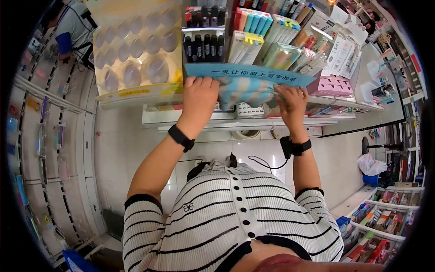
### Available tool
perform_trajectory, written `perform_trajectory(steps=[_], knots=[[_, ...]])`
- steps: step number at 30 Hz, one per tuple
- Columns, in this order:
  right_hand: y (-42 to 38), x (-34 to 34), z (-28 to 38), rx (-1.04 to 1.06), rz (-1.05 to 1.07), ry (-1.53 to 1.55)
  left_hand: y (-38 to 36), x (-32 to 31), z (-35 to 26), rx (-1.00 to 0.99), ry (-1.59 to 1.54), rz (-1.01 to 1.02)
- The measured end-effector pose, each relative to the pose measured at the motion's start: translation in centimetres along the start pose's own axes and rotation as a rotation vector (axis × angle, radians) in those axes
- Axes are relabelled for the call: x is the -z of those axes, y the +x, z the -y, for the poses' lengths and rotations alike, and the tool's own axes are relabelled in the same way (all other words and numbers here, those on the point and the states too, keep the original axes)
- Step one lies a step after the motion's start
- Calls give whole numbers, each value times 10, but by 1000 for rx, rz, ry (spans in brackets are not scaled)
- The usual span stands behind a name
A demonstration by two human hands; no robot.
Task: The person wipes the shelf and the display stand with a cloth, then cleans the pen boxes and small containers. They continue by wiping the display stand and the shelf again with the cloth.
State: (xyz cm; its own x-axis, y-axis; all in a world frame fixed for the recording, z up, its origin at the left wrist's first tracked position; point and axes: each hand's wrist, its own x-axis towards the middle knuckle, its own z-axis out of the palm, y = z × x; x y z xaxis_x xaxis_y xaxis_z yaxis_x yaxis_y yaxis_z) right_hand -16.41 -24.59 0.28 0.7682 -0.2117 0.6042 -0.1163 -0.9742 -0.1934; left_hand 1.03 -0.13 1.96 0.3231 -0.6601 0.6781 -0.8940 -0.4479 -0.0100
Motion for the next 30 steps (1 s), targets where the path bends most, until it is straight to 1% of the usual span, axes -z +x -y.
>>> perform_trajectory(steps=[6, 7, 8, 10, 16, 18, 20, 22, 23, 25, 26, 28, 29, 30], knots=[[-6, 11, -16, 16, -13, -45, 6, -14, -14, -22, -8, -29], [-7, 14, -18, 8, -19, -47, 7, -13, -18, 5, -35, 44], [-9, 16, -21, 12, -19, -46, 9, -14, -22, 8, -33, 43], [-12, 21, -29, -27, 1, -167, 13, -19, -30, -11, -51, 36], [-20, 31, -56, -47, -22, -184, 21, -38, -54, -44, -51, 9], [-23, 30, -62, -55, -72, -134, 21, -40, -58, -44, -49, -5], [-23, 25, -60, -54, -76, -125, 19, -40, -56, -43, -46, -23], [-24, 19, -53, -172, -100, 190, 14, -36, -49, -42, -134, -48], [-24, 16, -51, -166, -97, 189, 13, -34, -46, -37, -133, -52], [-28, 11, -46, -170, -140, 52, 8, -28, -44, 3, -139, -16], [-28, 10, -45, -167, -138, 52, 8, -27, -43, 6, -139, -17], [-28, 8, -43, -192, -135, 21, 7, -25, -41, 5, -133, -107], [-27, 7, -42, -191, -136, 19, 6, -23, -39, 5, -134, -109], [-26, 4, -38, -182, -142, 55, 4, -21, -35, 28, -145, -45]])
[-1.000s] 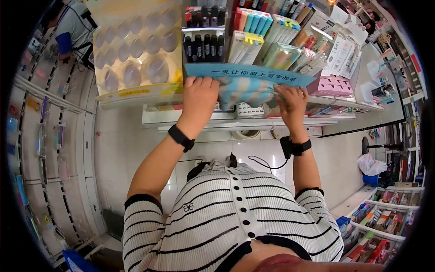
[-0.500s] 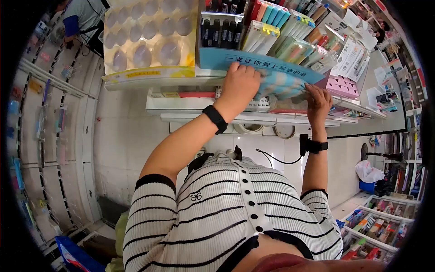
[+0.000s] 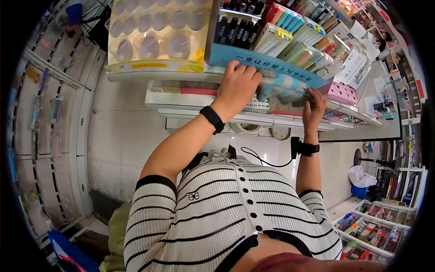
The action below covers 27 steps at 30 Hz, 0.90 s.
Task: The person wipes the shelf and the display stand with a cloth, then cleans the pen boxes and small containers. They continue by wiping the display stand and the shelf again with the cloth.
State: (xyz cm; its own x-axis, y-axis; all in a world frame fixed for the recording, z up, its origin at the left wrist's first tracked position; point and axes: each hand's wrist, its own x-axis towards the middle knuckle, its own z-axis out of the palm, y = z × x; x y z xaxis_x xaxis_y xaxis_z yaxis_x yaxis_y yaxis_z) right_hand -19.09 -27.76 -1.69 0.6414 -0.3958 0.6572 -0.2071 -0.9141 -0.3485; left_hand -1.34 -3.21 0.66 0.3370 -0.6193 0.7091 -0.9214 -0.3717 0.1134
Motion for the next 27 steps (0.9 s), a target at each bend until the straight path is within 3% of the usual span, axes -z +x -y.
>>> perform_trajectory(steps=[14, 20, 22, 27], knots=[[2, -47, 91, -15, 23, 16, -29, 43, 57, 115, 10, 77], [4, -36, 120, 42, 39, -279, -20, 45, 54, 18, 0, 85], [2, -41, 126, 25, -48, -220, -16, 48, 53, 0, -8, 138], [-4, -63, 133, 118, -8, -111, -14, 40, 51, -7, 18, 173]])
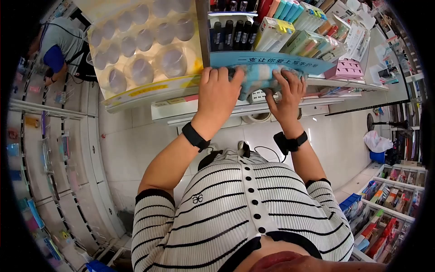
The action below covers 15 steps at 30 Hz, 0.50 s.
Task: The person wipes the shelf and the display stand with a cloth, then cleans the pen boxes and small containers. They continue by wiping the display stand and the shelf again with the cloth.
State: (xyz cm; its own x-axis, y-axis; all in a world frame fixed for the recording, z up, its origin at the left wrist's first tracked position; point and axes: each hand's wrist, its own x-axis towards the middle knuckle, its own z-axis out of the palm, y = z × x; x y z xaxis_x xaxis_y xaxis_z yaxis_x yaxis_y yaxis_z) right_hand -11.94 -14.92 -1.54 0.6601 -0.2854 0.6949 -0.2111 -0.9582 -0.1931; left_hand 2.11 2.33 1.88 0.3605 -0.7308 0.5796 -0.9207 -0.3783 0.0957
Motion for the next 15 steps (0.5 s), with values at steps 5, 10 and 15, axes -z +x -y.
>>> perform_trajectory(steps=[5, 10, 15], knots=[[-1, -9, -14, 17, -4, -68, 1, -5, -2, -27, 87, 49], [1, -8, -25, 65, -43, -80, 2, -10, -11, -51, 163, -17], [5, -5, -39, 140, -83, -109, 5, -14, -20, -70, 175, -28]])
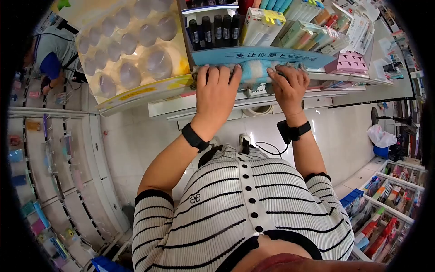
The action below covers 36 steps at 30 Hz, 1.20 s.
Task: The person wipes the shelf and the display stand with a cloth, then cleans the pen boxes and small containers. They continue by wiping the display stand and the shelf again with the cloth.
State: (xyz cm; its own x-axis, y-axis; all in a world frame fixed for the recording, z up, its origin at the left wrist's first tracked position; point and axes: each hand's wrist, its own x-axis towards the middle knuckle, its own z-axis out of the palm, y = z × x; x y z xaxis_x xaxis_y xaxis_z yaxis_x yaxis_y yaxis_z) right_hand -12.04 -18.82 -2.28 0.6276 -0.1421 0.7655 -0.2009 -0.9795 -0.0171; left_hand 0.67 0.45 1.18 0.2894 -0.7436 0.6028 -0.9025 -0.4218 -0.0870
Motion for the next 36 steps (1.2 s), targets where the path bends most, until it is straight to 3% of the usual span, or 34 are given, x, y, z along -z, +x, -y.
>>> perform_trajectory(steps=[8, 10, 12, 14, 18, 19, 25, 29, 32, 34, 36], knots=[[7, 12, -22, 80, 8, 30, 13, -2, -10, -11, -30, -30], [9, 19, -28, 110, 0, 60, 15, 2, -13, 22, -163, -39], [7, 29, -38, 47, -116, 253, 17, 9, -27, 24, -223, -82], [4, 51, -34, 61, -190, 203, 6, 16, -40, 36, -288, -119], [-37, 55, -36, 167, 60, 275, -39, 3, -42, -17, -367, -102], [-47, 50, -31, 159, 183, 316, -57, -4, -39, 1, -409, 21], [-116, -35, 6, -9, 834, 592, -159, -65, -23, 187, -476, 401], [-122, -99, 42, 28, 1024, 553, -205, -102, 6, 338, -388, 472], [-124, -148, 75, 95, 923, 520, -225, -122, 40, 421, -217, 454], [-117, -174, 98, 40, 1033, 516, -233, -137, 62, 479, -167, 411], [-120, -203, 119, 102, 661, 545, -239, -156, 82, 547, -63, 377]])
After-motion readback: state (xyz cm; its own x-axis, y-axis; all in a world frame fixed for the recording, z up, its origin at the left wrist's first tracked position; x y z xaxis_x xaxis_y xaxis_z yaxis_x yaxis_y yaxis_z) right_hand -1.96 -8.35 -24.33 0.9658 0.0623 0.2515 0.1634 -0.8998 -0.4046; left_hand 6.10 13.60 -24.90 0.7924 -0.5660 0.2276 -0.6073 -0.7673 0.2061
